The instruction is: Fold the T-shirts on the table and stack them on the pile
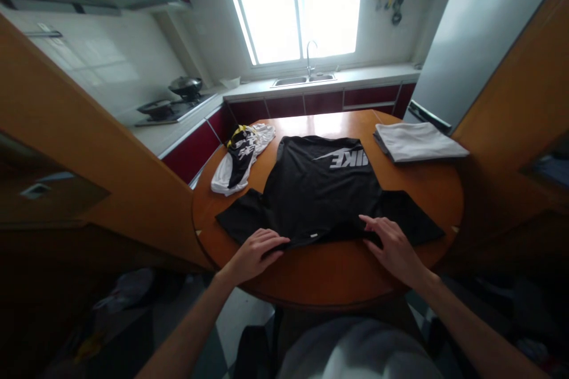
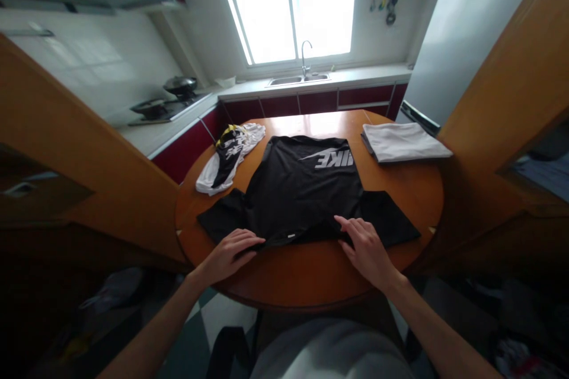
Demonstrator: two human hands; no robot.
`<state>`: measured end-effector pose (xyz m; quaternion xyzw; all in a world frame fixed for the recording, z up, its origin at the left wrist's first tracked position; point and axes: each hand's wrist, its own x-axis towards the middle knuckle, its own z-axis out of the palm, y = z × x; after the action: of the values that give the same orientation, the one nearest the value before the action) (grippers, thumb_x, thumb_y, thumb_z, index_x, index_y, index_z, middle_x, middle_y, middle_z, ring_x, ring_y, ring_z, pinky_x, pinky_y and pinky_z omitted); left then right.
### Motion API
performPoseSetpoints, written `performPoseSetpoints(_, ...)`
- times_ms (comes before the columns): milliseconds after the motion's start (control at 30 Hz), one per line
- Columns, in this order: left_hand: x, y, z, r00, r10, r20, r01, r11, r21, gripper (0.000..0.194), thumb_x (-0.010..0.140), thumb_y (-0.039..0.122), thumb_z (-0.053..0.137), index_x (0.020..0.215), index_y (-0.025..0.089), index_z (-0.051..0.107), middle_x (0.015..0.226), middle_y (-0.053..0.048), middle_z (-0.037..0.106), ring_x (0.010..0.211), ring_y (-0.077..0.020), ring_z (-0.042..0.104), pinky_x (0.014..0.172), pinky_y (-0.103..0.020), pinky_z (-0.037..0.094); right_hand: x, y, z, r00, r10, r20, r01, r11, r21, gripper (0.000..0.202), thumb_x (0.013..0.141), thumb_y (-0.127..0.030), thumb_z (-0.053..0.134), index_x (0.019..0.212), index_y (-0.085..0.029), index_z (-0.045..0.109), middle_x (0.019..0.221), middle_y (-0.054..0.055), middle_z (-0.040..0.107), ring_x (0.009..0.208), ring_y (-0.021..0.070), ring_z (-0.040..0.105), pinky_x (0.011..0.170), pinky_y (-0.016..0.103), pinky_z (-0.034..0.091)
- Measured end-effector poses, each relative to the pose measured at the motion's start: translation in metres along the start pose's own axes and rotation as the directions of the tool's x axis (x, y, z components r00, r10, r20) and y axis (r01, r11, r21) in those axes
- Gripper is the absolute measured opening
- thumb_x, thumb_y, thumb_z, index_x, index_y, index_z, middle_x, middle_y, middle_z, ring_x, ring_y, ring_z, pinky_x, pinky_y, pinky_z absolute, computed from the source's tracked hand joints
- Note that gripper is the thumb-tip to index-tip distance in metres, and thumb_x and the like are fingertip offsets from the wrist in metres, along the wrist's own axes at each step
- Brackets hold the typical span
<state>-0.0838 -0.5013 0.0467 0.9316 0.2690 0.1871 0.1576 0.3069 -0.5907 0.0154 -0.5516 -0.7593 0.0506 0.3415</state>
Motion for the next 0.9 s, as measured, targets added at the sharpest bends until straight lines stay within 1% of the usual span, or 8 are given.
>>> performPoseSetpoints(133, -0.003, 0.009, -0.003, 1.000, 0.014, -0.001, -0.014, 0.999, -0.051, 0.024, 0.102, 0.024, 0.051, 0.111, 0.024, 0.073, 0.106, -0.008, 0.069, 0.104, -0.0203, 0.062, 0.094, -0.036, 0.050, -0.002, 0.007, -0.015, 0.993, -0.091, 0.080, 0.082, 0.990, 0.111, 0.023, 0.097, -0.015, 0.050, 0.100, -0.024, 0.071, 0.103, 0.007, 0.068, 0.099, 0.0227, 0.061, 0.088, 0.041, 0.050)
performPoseSetpoints(300, -0.009, 0.023, -0.008, 0.982, -0.007, 0.189, 0.026, 0.995, -0.100, 0.024, 0.100, 0.030, 0.056, 0.115, 0.027, 0.075, 0.103, -0.007, 0.067, 0.099, -0.0195, 0.062, 0.089, -0.033, 0.052, -0.017, 0.001, -0.049, 0.894, -0.168, 0.415, 0.088, 0.975, 0.206, 0.023, 0.094, -0.017, 0.055, 0.096, -0.027, 0.076, 0.106, 0.005, 0.069, 0.098, 0.0193, 0.063, 0.088, 0.034, 0.053)
performPoseSetpoints(367, -0.010, 0.022, -0.009, 0.978, -0.013, 0.209, 0.038, 0.992, -0.117, 0.025, 0.099, 0.033, 0.059, 0.118, 0.027, 0.073, 0.105, -0.007, 0.069, 0.098, -0.0194, 0.063, 0.090, -0.033, 0.053, -0.019, -0.002, -0.057, 0.875, -0.157, 0.458, 0.057, 0.973, 0.224, 0.017, 0.093, -0.024, 0.060, 0.100, -0.027, 0.076, 0.108, 0.005, 0.069, 0.098, 0.0192, 0.064, 0.088, 0.033, 0.054)
performPoseSetpoints(467, -0.005, 0.004, -0.010, 0.991, -0.128, 0.025, 0.130, 0.986, -0.105, 0.028, 0.102, 0.035, 0.052, 0.119, 0.026, 0.072, 0.112, -0.008, 0.069, 0.104, -0.0198, 0.064, 0.094, -0.034, 0.053, -0.008, 0.007, -0.056, 0.954, -0.061, 0.292, 0.004, 0.981, 0.192, 0.023, 0.098, -0.030, 0.053, 0.104, -0.025, 0.075, 0.113, 0.008, 0.069, 0.102, 0.0215, 0.065, 0.091, 0.035, 0.055)
performPoseSetpoints(567, 0.003, -0.026, -0.008, 0.957, -0.236, -0.167, 0.236, 0.972, -0.024, 0.032, 0.103, 0.037, 0.046, 0.122, 0.027, 0.070, 0.124, -0.008, 0.067, 0.116, -0.0222, 0.062, 0.104, -0.039, 0.049, 0.004, 0.039, -0.043, 0.994, 0.105, 0.029, -0.105, 0.994, -0.001, 0.033, 0.099, -0.029, 0.044, 0.116, -0.024, 0.072, 0.123, 0.010, 0.068, 0.115, 0.0256, 0.062, 0.101, 0.043, 0.051)
performPoseSetpoints(667, 0.001, -0.051, -0.001, 0.936, -0.317, -0.154, 0.338, 0.932, 0.133, 0.043, 0.102, 0.043, 0.046, 0.141, 0.029, 0.058, 0.149, -0.009, 0.052, 0.141, -0.0301, 0.044, 0.118, -0.055, 0.034, 0.000, 0.077, -0.028, 0.975, 0.220, -0.037, -0.222, 0.946, -0.236, 0.047, 0.098, -0.037, 0.043, 0.139, -0.021, 0.059, 0.146, 0.013, 0.055, 0.138, 0.0303, 0.047, 0.114, 0.053, 0.039)
performPoseSetpoints(767, -0.015, -0.062, 0.009, 0.886, -0.455, -0.090, 0.463, 0.856, 0.229, 0.055, 0.102, 0.048, 0.043, 0.154, 0.033, 0.040, 0.164, -0.009, 0.032, 0.152, -0.0374, 0.023, 0.117, -0.068, 0.023, -0.019, 0.102, -0.020, 0.948, 0.319, -0.019, -0.302, 0.874, -0.382, 0.058, 0.098, -0.047, 0.040, 0.148, -0.019, 0.049, 0.157, 0.015, 0.042, 0.148, 0.0325, 0.034, 0.117, 0.060, 0.030)
performPoseSetpoints(900, -0.031, -0.063, 0.014, 0.838, -0.535, -0.111, 0.546, 0.811, 0.212, 0.056, 0.099, 0.053, 0.045, 0.151, 0.030, 0.046, 0.164, -0.010, 0.032, 0.152, -0.0413, 0.019, 0.116, -0.067, 0.026, -0.031, 0.107, -0.025, 0.921, 0.387, -0.049, -0.375, 0.846, -0.379, 0.058, 0.098, -0.051, 0.041, 0.143, -0.017, 0.054, 0.152, 0.017, 0.049, 0.144, 0.0339, 0.041, 0.116, 0.059, 0.032)
